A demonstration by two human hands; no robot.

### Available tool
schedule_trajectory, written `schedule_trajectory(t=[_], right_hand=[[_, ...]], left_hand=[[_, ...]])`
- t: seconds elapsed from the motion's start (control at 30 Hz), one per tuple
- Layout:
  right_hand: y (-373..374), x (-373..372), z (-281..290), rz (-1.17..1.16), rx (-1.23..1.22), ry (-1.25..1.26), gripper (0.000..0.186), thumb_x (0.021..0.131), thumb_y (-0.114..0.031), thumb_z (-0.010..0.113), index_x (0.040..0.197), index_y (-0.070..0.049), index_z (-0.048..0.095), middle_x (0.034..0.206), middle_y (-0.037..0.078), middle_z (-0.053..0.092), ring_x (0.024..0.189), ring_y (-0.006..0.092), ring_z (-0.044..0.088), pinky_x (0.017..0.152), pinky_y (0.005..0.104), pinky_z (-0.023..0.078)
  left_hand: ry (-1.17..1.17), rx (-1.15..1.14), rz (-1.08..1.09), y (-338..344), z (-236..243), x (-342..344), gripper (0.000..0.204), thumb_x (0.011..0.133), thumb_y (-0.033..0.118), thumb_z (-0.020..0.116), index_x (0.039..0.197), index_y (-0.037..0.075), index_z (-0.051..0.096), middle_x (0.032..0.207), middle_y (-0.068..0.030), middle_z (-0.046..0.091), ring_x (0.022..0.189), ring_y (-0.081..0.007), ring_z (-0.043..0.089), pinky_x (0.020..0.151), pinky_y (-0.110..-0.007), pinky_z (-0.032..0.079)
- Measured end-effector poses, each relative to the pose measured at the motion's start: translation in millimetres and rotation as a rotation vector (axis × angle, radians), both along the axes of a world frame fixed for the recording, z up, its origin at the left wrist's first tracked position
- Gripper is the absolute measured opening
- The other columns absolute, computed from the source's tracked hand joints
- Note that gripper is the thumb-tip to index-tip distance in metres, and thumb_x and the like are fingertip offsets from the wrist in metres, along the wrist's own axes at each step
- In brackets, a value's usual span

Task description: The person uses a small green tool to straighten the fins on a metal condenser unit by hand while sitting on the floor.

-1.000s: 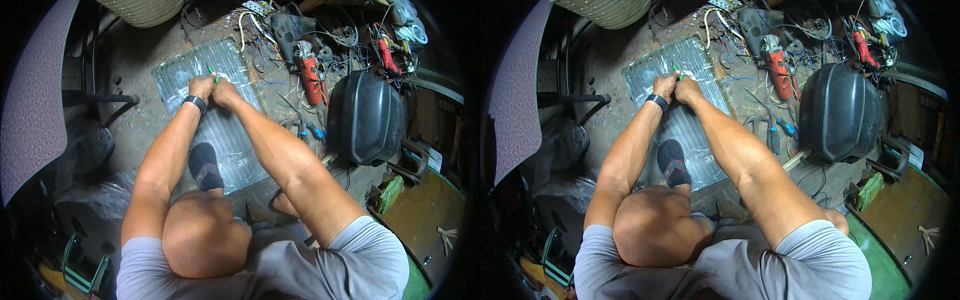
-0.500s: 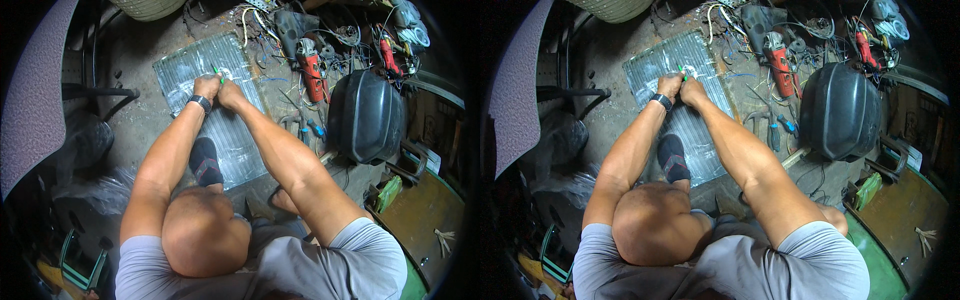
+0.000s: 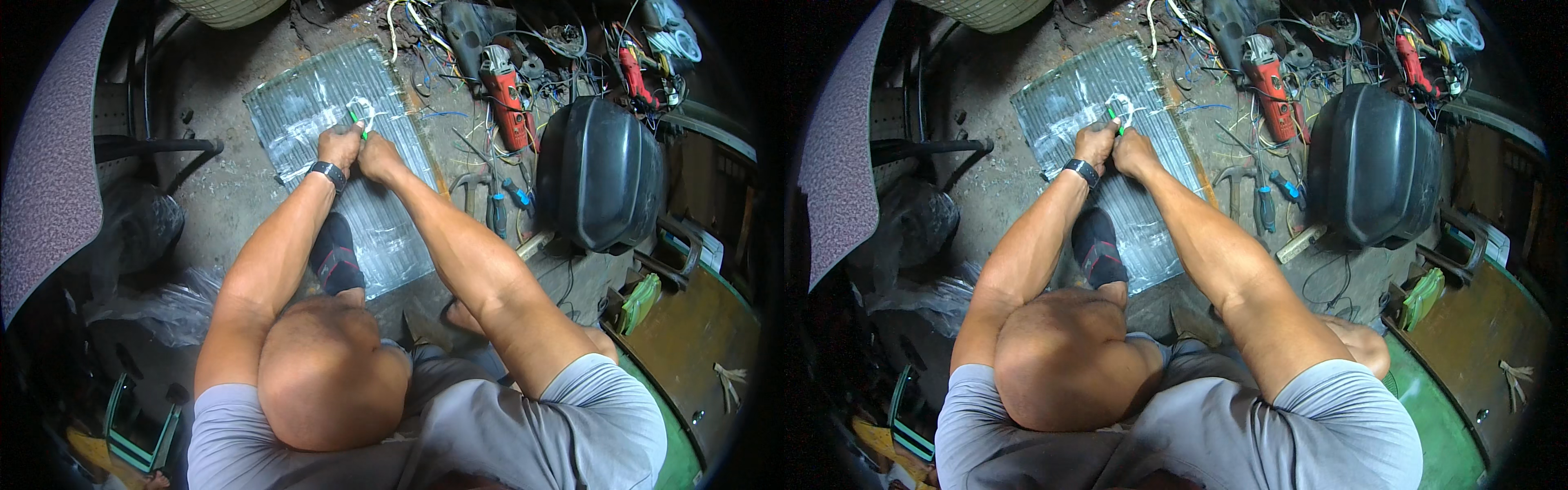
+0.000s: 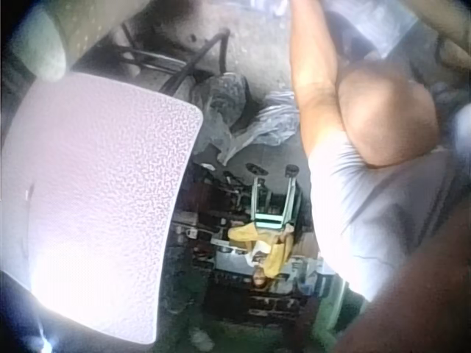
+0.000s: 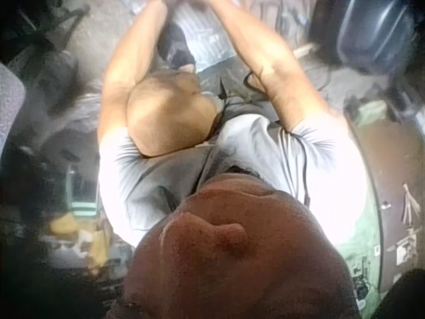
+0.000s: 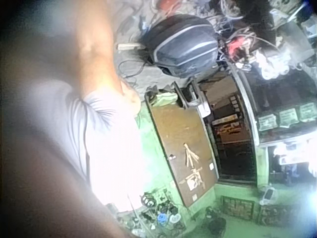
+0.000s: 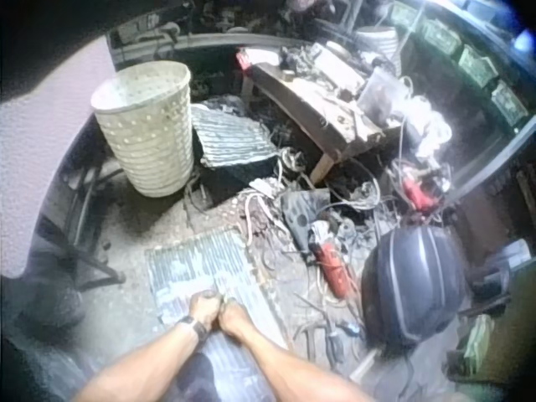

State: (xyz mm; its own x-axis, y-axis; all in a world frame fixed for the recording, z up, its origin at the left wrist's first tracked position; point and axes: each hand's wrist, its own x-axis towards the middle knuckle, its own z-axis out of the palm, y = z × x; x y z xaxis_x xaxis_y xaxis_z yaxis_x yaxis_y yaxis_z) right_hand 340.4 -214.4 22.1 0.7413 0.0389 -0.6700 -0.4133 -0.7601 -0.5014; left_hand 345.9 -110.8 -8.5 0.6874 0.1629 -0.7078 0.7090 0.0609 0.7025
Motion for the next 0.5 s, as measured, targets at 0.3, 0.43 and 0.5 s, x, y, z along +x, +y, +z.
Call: schedule_trajectory(t=[0.3,0.43,0.5], right_hand=[[-10,-21,4,-0.015,0.002,0.041,0.043,0.098,-0.031,0.049,0.116,0.007,0.057,0.113,0.035,0.063,0.109,0.0485,0.061,0.092,0.0527,0.048],[-12,-30,4,-0.006,-0.011,0.006,0.041,0.099,-0.03,0.048,0.116,0.007,0.056,0.11,0.034,0.064,0.107,0.0489,0.061,0.091,0.0534,0.048],[-14,-33,3,-0.018,-0.008,0.014,0.039,0.097,-0.028,0.052,0.117,0.005,0.056,0.11,0.034,0.064,0.107,0.0488,0.061,0.091,0.0535,0.049]], left_hand=[[-0.016,-0.015,0.006,-8,-4,-22,0.029,0.089,0.024,0.071,0.087,-0.005,0.07,0.076,-0.0085,0.068,0.066,-0.0161,0.06,0.062,-0.033,0.048],[0.015,-0.039,0.008,-9,-10,-28,0.031,0.089,0.025,0.071,0.09,-0.006,0.071,0.081,-0.0096,0.07,0.07,-0.0155,0.062,0.066,-0.033,0.049],[0.023,0.026,-0.006,-11,-11,-31,0.031,0.089,0.024,0.072,0.093,-0.006,0.071,0.084,-0.0103,0.071,0.073,-0.0152,0.063,0.068,-0.032,0.05]])
